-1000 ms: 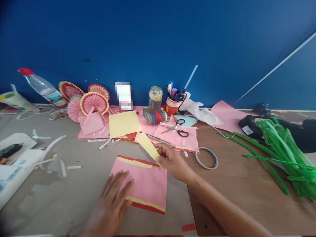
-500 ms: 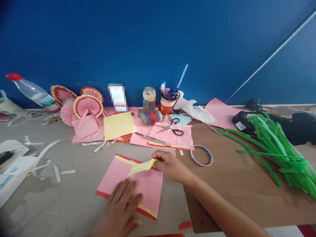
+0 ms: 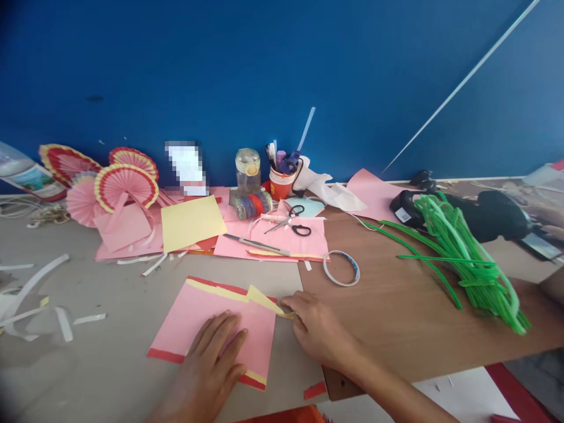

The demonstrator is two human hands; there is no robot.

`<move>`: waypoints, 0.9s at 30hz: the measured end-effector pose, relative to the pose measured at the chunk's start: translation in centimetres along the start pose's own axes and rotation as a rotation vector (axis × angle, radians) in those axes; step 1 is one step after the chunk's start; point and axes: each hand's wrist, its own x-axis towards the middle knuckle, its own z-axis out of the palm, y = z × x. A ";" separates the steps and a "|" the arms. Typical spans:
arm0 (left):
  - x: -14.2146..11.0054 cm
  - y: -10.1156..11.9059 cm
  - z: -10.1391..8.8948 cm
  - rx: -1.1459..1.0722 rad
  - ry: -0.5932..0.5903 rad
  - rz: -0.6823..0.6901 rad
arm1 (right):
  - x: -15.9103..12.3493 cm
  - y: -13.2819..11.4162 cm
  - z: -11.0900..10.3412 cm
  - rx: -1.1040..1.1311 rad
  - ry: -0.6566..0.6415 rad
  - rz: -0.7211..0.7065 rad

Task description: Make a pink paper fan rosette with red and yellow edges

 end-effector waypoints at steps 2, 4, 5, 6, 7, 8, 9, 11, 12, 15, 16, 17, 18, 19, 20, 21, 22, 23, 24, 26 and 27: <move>0.3 -0.3 -0.2 -0.034 -0.023 -0.008 | 0.1 -0.5 -0.2 0.004 -0.014 0.001; 0.2 -0.7 -0.8 -0.153 -0.031 -0.083 | 0.3 -1.4 -0.9 0.069 -0.040 0.001; 0.2 -1.0 -1.3 -0.247 -0.034 -0.163 | 0.4 -2.0 -1.3 0.120 -0.057 0.003; 0.1 -1.2 -1.8 -0.367 -0.041 -0.269 | 0.6 -2.6 -1.7 0.178 -0.075 0.005; 0.1 -1.4 -2.3 -0.510 -0.046 -0.403 | 0.8 -3.2 -2.0 0.232 -0.090 0.007; 0.2 -1.6 -2.9 -0.676 -0.047 -0.545 | 1.0 -3.8 -2.1 0.276 -0.106 0.002; 0.3 -1.8 -3.4 -0.871 -0.044 -0.672 | 1.2 -4.4 -2.0 0.311 -0.119 -0.009; 0.8 -2.0 -4.2 -1.230 0.032 -0.822 | 1.9 -5.6 -1.3 0.364 -0.160 -0.043; 1.1 -2.0 -4.4 -1.351 0.082 -0.884 | 2.2 -6.2 -0.7 0.385 -0.175 -0.058; 1.9 -2.3 -4.8 -1.479 0.187 -1.100 | 3.2 -7.7 1.4 0.439 -0.217 -0.068; 2.0 -2.5 -4.9 -1.482 0.226 -1.164 | 3.5 -8.1 2.0 0.453 -0.232 -0.068; 2.1 -2.8 -5.1 -1.482 0.279 -1.209 | 3.7 -8.4 2.5 0.461 -0.249 -0.069; 2.1 -3.1 -5.2 -1.480 0.345 -1.229 | 3.9 -8.7 2.8 0.463 -0.266 -0.072; 2.0 -3.5 -5.4 -1.472 0.418 -1.229 | 4.1 -8.9 2.9 0.461 -0.282 -0.074; 1.9 -4.0 -5.6 -1.452 0.494 -1.218 | 4.2 -9.0 2.9 0.459 -0.298 -0.070; 1.7 -4.4 -5.8 -1.420 0.562 -1.204 | 4.4 -9.1 2.9 0.464 -0.313 -0.056; 1.6 -4.8 -6.0 -1.383 0.619 -1.193 | 4.5 -9.1 2.8 0.475 -0.326 -0.034; 1.4 -5.2 -6.1 -1.346 0.657 -1.187 | 4.6 -9.0 2.7 0.492 -0.333 -0.008; 1.3 -5.5 -6.1 -1.316 0.675 -1.187 | 4.7 -8.9 2.6 0.508 -0.338 0.015; 1.1 -5.8 -5.9 -1.275 0.661 -1.201 | 4.9 -8.7 2.6 0.529 -0.338 0.051; 1.0 -5.9 -5.8 -1.256 0.642 -1.213 | 5.0 -8.6 2.6 0.535 -0.332 0.065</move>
